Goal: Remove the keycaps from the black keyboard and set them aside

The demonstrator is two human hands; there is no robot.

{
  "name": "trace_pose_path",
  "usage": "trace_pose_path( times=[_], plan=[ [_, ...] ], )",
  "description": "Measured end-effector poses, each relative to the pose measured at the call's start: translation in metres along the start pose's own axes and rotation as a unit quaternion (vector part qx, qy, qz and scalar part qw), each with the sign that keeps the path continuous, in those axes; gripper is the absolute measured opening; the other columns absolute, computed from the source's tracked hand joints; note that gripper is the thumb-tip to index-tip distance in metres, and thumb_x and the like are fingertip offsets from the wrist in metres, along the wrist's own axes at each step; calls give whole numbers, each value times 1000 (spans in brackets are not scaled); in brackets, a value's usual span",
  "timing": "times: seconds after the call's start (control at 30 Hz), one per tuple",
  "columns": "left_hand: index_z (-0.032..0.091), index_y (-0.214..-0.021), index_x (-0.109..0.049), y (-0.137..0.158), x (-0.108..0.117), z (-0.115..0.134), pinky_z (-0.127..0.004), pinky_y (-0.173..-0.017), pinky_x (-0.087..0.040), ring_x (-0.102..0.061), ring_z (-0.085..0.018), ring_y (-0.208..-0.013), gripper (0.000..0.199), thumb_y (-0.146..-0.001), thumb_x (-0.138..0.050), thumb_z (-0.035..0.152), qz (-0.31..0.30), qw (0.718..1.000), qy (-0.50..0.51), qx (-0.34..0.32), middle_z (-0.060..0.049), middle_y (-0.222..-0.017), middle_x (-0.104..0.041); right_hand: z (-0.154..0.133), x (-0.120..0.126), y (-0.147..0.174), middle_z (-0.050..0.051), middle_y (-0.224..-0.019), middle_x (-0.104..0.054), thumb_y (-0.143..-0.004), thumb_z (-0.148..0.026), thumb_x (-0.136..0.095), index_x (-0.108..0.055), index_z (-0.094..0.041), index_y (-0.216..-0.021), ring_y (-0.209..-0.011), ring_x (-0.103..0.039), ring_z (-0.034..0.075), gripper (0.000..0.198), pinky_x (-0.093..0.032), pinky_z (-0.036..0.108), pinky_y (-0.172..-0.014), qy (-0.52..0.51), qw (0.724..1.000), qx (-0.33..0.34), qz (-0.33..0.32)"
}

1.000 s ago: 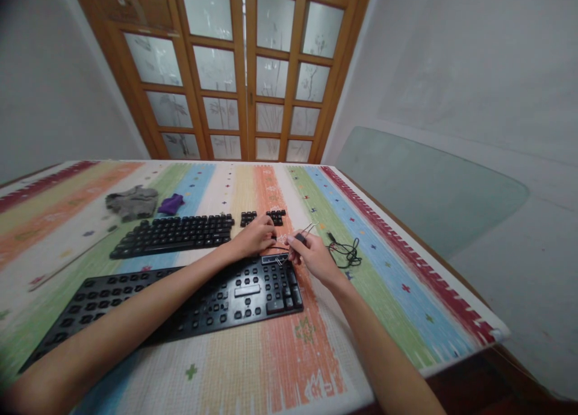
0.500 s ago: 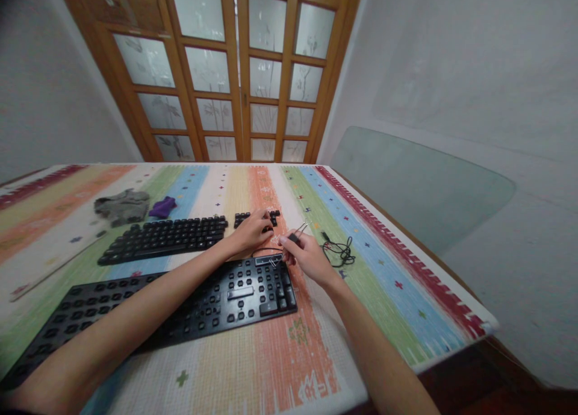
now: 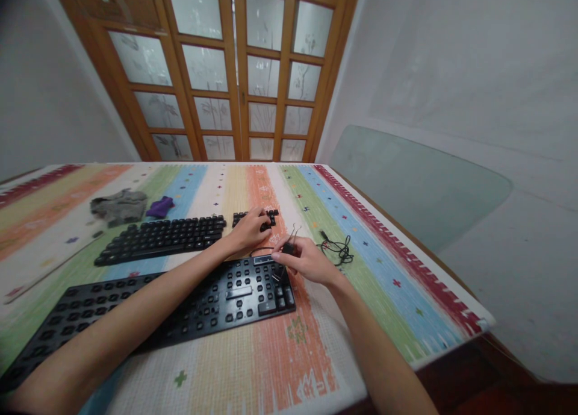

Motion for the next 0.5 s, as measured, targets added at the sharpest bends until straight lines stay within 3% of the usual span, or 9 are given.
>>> trace_pose_path(
  times=[0.23, 0.4, 0.5],
  plan=[
    [14, -90, -65, 26, 16, 19, -39, -88, -49, -54, -22, -94, 13, -86, -54, 18, 3, 999, 37, -34, -9, -100, -53, -9, 1, 6, -1, -59, -62, -81, -44, -70, -62, -16, -87, -48, -53, 9, 30, -39, 21, -45, -12, 999, -21, -35],
    [17, -100, -65, 63, 30, 50, -37, -89, -49, -55, -21, -97, 16, -92, -52, 22, -53, 991, 86, -85, -9, -103, -57, -13, -5, 23, 1, -66, -66, -82, -39, -70, -65, -18, -95, -54, -60, 12, 26, -47, 24, -50, 32, 996, -25, -85],
    [18, -105, -64, 84, 35, 62, -39, -90, -50, -57, -22, -100, 17, -91, -54, 23, -86, 986, 107, -91, -9, -106, -61, -13, 1, 35, 1, -68, -66, -82, -37, -70, -68, -18, -91, -55, -60, 13, 22, -46, 24, -50, 91, 994, 3, -56]
  ],
)
Point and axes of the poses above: each hand's wrist, its own y-axis away from the middle knuckle, its own x-axis out of the back of the hand, z = x × y, the point moved 9 cm from there along -y, towards the middle knuckle
